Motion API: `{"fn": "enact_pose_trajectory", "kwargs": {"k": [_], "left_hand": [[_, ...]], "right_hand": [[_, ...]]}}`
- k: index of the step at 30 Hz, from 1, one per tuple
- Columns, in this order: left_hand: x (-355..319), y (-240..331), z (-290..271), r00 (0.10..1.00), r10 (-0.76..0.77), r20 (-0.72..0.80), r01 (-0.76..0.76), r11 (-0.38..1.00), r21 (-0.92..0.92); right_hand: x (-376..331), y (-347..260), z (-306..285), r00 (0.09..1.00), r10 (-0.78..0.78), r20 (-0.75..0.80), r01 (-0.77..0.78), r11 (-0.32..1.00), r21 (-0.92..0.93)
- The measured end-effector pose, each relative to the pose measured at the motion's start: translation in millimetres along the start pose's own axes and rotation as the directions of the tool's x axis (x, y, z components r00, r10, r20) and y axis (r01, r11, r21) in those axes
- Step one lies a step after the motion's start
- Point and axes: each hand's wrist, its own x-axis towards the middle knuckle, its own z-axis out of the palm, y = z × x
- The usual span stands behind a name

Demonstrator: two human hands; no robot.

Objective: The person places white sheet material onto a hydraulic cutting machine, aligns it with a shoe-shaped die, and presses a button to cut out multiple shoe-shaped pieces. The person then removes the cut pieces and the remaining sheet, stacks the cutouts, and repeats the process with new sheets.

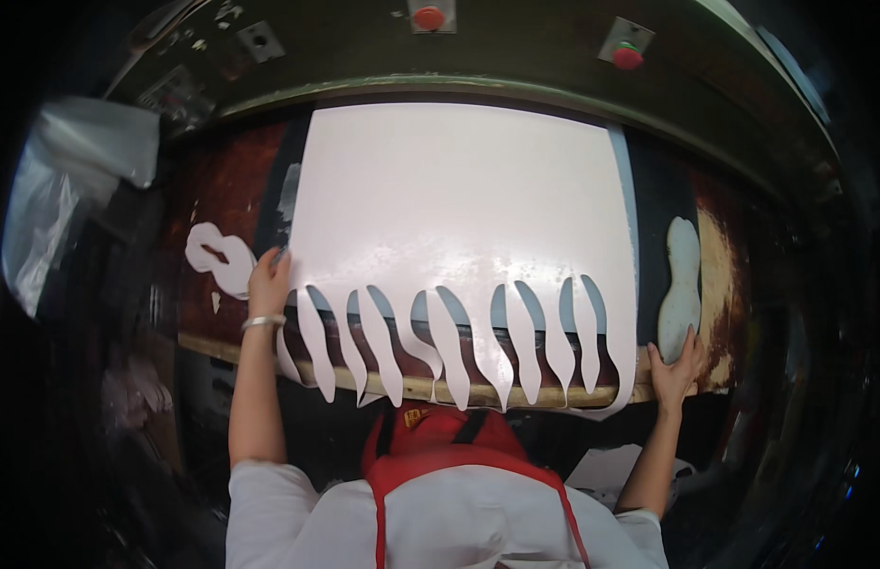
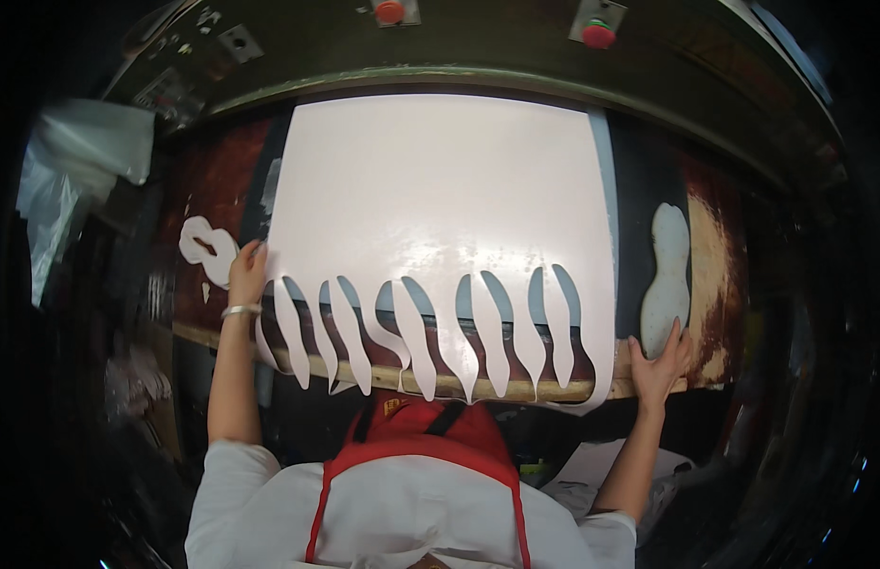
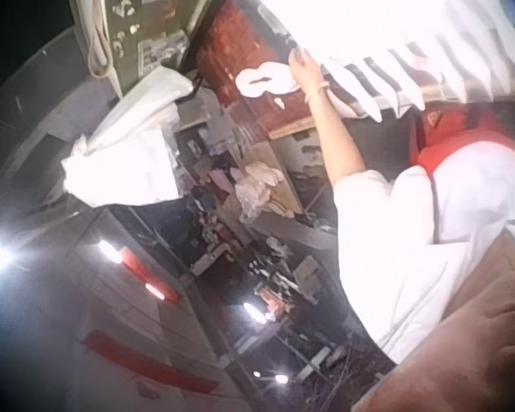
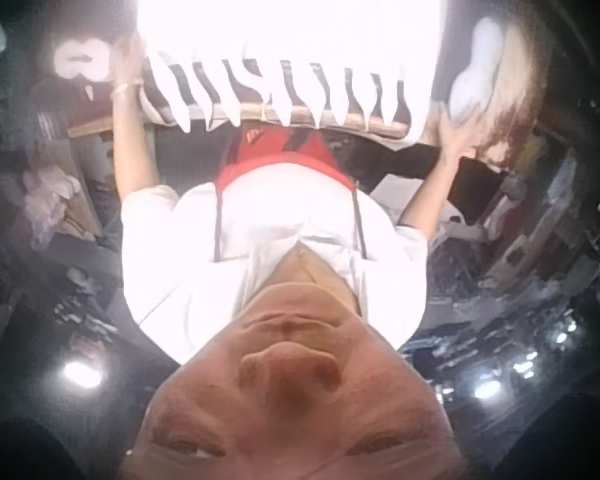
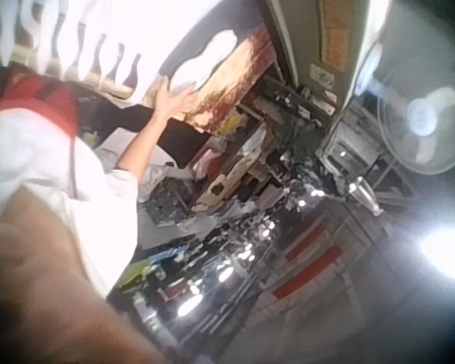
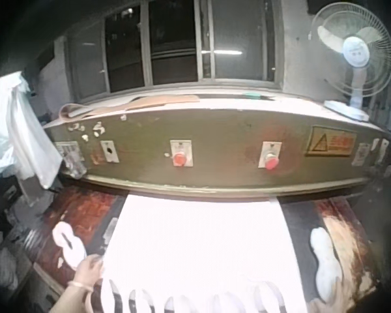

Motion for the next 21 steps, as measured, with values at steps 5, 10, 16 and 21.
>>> {"fn": "enact_pose_trajectory", "kwargs": {"k": [5, 10, 16, 21], "left_hand": [[1, -5, 28, 0.933, 0.339, -0.122, -0.239, 0.835, 0.495], [-27, -13, 28, 0.841, 0.521, -0.144, -0.377, 0.757, 0.533], [-27, -4, 30, 0.859, 0.491, -0.148, -0.39, 0.813, 0.433], [-32, 0, 23, 0.917, 0.378, -0.128, -0.342, 0.909, 0.24]], "right_hand": [[32, 16, 12, 0.993, -0.042, 0.109, 0.017, 0.976, 0.218], [33, 2, -12, 0.985, 0.063, 0.163, -0.136, 0.865, 0.483], [1, -127, -40, 0.971, 0.064, 0.23, -0.23, 0.504, 0.833], [-9, -316, -20, 0.906, -0.3, 0.3, -0.286, 0.091, 0.954]]}}
